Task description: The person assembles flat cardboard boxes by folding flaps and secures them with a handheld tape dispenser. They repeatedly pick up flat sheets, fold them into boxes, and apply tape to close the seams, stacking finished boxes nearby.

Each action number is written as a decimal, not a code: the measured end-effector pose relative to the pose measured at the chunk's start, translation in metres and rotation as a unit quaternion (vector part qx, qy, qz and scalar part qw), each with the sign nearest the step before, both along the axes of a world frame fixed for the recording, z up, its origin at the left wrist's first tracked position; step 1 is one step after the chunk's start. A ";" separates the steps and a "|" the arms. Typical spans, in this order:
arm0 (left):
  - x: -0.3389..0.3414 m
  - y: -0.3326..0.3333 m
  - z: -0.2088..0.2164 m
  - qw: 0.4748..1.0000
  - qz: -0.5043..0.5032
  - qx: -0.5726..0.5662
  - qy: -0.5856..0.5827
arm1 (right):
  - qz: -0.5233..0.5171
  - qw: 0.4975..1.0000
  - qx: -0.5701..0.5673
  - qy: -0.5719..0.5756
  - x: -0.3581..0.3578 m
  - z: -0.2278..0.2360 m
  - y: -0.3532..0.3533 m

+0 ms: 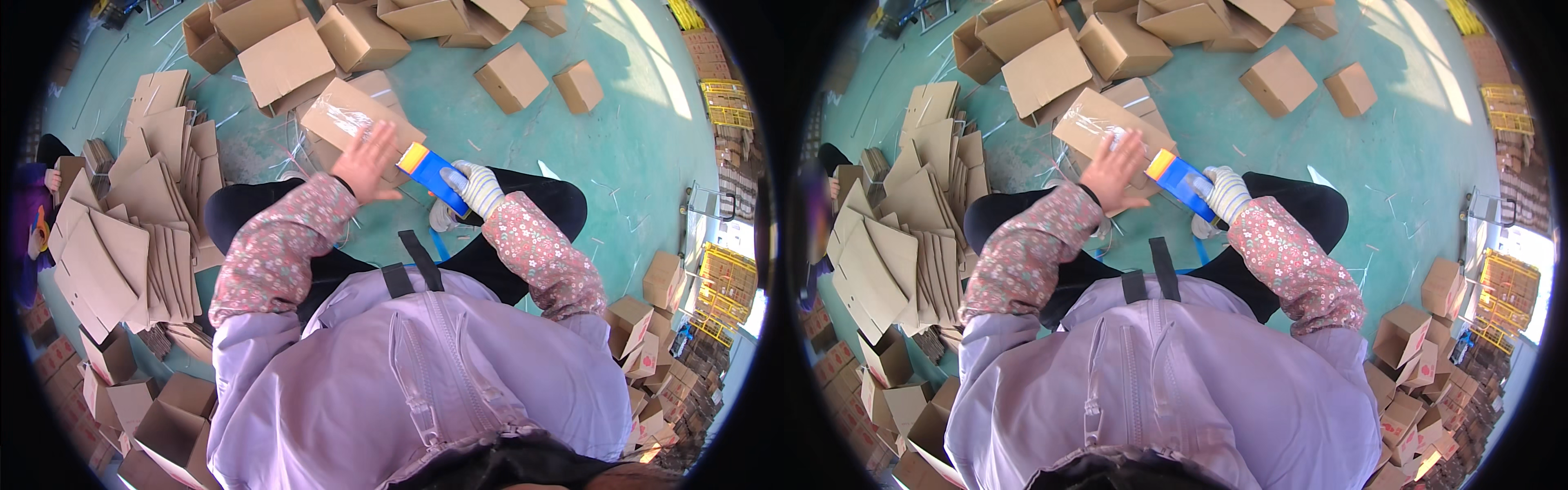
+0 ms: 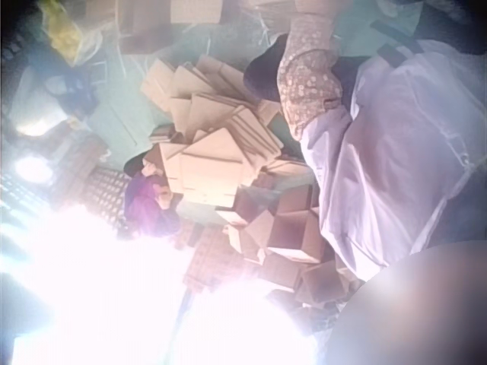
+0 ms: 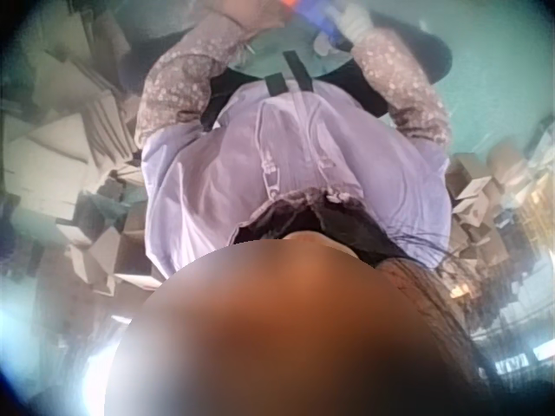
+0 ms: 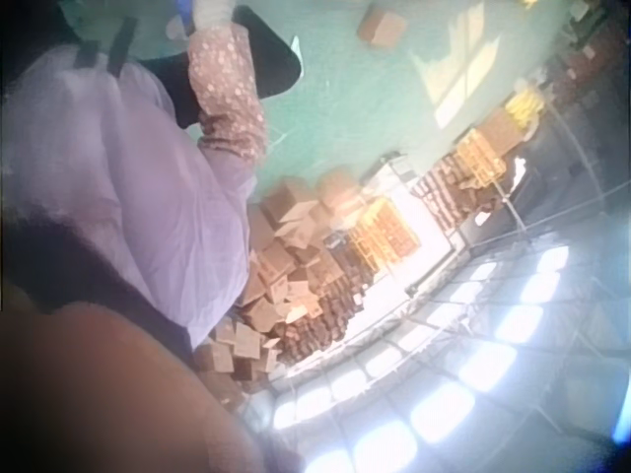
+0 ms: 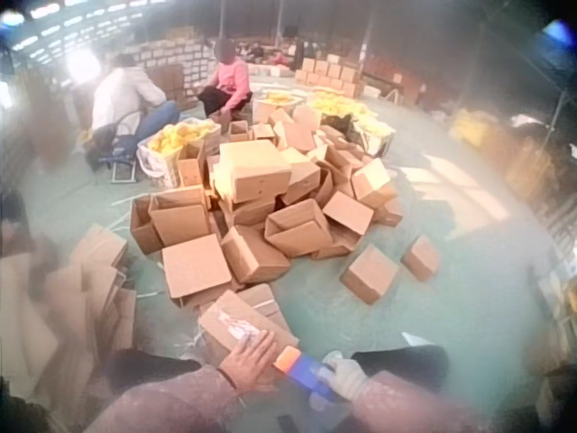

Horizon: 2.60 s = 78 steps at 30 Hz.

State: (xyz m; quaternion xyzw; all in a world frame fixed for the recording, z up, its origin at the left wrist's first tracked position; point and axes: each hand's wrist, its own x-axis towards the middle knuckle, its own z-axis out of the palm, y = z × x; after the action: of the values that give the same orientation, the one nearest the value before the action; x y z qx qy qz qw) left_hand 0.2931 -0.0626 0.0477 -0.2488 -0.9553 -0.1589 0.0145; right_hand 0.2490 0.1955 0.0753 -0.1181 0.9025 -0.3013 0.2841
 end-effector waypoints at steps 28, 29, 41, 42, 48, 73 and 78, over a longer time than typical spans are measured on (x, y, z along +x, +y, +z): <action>0.003 0.042 -0.033 0.991 0.030 -0.124 0.045 | 0.032 0.954 0.300 -0.008 -0.011 -0.022 -0.042; 0.002 0.043 -0.034 0.987 0.031 -0.159 0.012 | 0.003 0.948 0.317 -0.024 -0.016 -0.025 -0.054; -0.013 0.010 -0.018 0.985 -0.085 0.115 -0.094 | 0.211 0.932 0.293 -0.015 0.025 -0.080 -0.099; -0.023 -0.001 -0.016 0.995 0.013 0.087 -0.038 | 0.240 0.921 0.307 -0.028 0.018 -0.081 -0.086; -0.068 -0.062 -0.025 0.928 0.371 0.022 0.021 | -0.121 0.955 0.258 -0.080 -0.006 -0.070 -0.056; -0.144 -0.049 -0.030 0.750 0.381 0.535 -0.080 | -0.266 0.888 -0.308 0.215 -0.106 0.073 -0.022; -0.109 -0.027 -0.113 0.595 0.495 0.522 -0.357 | -0.433 0.821 -0.363 0.082 -0.099 0.042 0.027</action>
State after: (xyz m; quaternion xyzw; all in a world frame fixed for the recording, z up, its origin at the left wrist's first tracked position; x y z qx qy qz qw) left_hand 0.1844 -0.0900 -0.0654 0.3891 -0.6142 -0.6753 -0.1236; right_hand 0.1495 0.2228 0.1171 0.1665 0.7061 -0.6881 -0.0144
